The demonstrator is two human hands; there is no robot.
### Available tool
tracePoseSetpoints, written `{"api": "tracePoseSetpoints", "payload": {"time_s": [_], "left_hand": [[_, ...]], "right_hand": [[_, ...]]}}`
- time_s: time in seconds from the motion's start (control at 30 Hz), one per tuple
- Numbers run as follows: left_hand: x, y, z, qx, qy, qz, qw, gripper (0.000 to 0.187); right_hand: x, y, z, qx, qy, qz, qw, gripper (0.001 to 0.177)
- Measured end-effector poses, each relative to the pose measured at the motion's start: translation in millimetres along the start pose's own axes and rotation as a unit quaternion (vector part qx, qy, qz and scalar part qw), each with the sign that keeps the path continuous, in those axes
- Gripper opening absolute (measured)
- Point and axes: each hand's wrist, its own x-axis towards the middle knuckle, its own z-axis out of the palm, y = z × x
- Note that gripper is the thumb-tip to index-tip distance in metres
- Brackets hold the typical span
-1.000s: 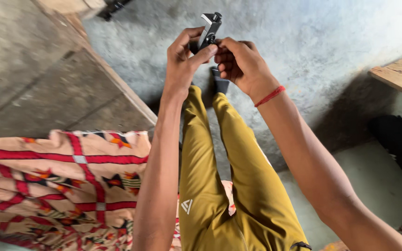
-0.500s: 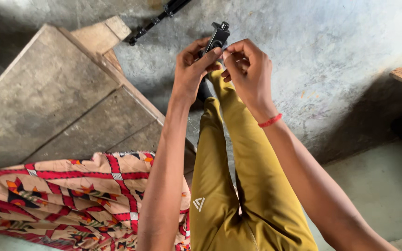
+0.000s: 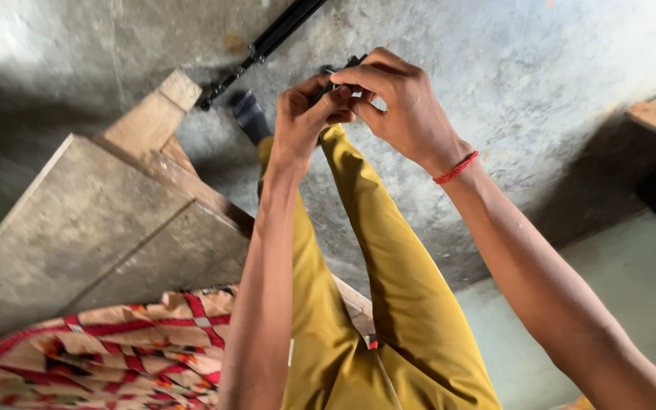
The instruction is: The person sits on a wooden bench and assembles a small black tripod. They attach the tripod head to the legs, tighten the central screw, and adjust the ball head mechanism.
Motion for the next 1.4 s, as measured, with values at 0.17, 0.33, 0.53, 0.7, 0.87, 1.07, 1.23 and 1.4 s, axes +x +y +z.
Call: {"api": "tracePoseSetpoints", "payload": {"time_s": [0.17, 0.33, 0.53, 0.7, 0.87, 1.07, 1.23, 1.4], "left_hand": [[12.0, 10.8, -0.7, 0.001, -0.017, -0.015, 1.0, 0.023], [9.3, 24.0, -14.8, -0.014, -0.027, -0.043, 0.999, 0.021], [11.4, 27.9, -40.8, -0.082, -0.065, -0.055, 0.993, 0.027], [34.8, 14.1, -61.3, -0.062, -0.022, -0.088, 0.994, 0.03], [57.8, -17.6, -76.4, -0.006, -0.065, -0.071, 0.995, 0.026], [34.9, -25.8, -70.1, 0.084, -0.174, -0.023, 0.981, 0.02], [-22.0, -15.0, -46.5, 0.123, -0.228, 0.041, 0.965, 0.023], [-85.2, -8.3, -49.5, 0.144, -0.23, 0.045, 0.961, 0.024]], "right_hand": [[-0.6, 0.5, 10.0, -0.023, 0.069, 0.028, 0.997, 0.042], [1.2, -16.6, 38.5, -0.025, 0.149, 0.064, 0.986, 0.033], [10.1, -30.5, 73.6, -0.03, 0.227, 0.084, 0.97, 0.032], [15.5, -22.9, 101.6, -0.008, 0.297, 0.053, 0.953, 0.037], [2.9, 3.3, 136.7, -0.065, 0.367, 0.088, 0.924, 0.033], [-41.5, -6.9, 166.0, -0.054, 0.453, 0.077, 0.886, 0.024], [-82.9, -49.3, 183.8, -0.074, 0.542, 0.02, 0.837, 0.019], [-124.1, -101.5, 200.1, -0.054, 0.536, 0.017, 0.843, 0.017]]}}
